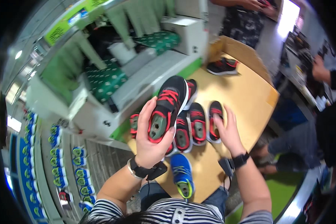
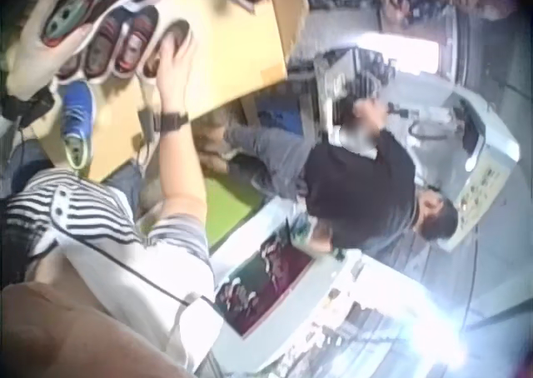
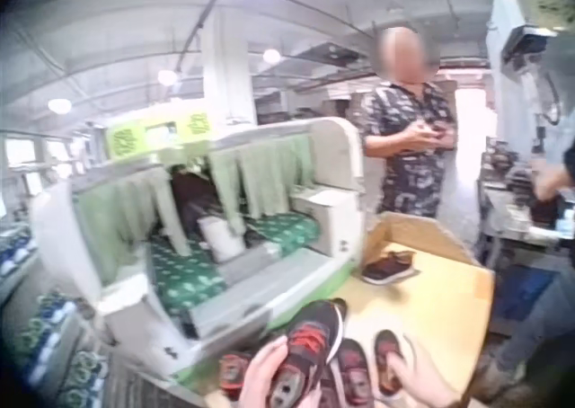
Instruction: The person handles multiple black and red sneakers on a wooden table in a factory setting. They pick up individual shoes, inspect them, and place them onto a green conveyor belt machine. The person also arranges the shoes on the table and occasionally interacts with a coworker who is also handling footwear.
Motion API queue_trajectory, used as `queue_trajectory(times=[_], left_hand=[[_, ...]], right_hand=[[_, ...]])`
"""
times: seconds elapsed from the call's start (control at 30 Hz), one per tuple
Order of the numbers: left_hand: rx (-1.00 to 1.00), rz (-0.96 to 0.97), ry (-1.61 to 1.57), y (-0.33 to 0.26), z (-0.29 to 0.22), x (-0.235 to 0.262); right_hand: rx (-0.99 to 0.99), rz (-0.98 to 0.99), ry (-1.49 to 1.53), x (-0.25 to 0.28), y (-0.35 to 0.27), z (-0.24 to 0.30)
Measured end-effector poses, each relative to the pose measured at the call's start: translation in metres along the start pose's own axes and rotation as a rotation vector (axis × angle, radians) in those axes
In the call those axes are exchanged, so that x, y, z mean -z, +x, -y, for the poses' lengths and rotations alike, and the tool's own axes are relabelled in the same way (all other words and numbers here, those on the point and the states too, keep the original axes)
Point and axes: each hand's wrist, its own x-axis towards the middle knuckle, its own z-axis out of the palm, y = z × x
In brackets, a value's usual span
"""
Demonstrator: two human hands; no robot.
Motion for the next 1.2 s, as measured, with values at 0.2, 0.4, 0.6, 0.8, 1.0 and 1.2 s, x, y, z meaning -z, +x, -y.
queue_trajectory(times=[0.2,0.4,0.6,0.8,1.0,1.2], left_hand=[[-0.026,-0.401,0.260,0.065,0.041,0.055],[0.300,-0.593,0.573,0.146,0.140,0.119],[0.384,-0.465,-0.236,0.109,0.079,0.127],[0.335,-0.198,-0.047,-0.031,0.040,0.085],[0.425,-0.072,0.137,-0.070,0.029,0.089],[0.419,-0.081,0.278,-0.085,0.033,0.104]], right_hand=[[-0.354,0.108,0.461,-0.011,-0.024,0.013],[-0.233,-0.076,0.373,-0.011,-0.013,-0.005],[0.259,-0.215,0.366,0.015,0.062,0.140],[0.571,-0.003,0.227,-0.073,0.272,0.239],[0.447,0.119,-0.151,-0.154,0.313,0.185],[0.261,0.770,-0.204,-0.021,0.162,0.161]])
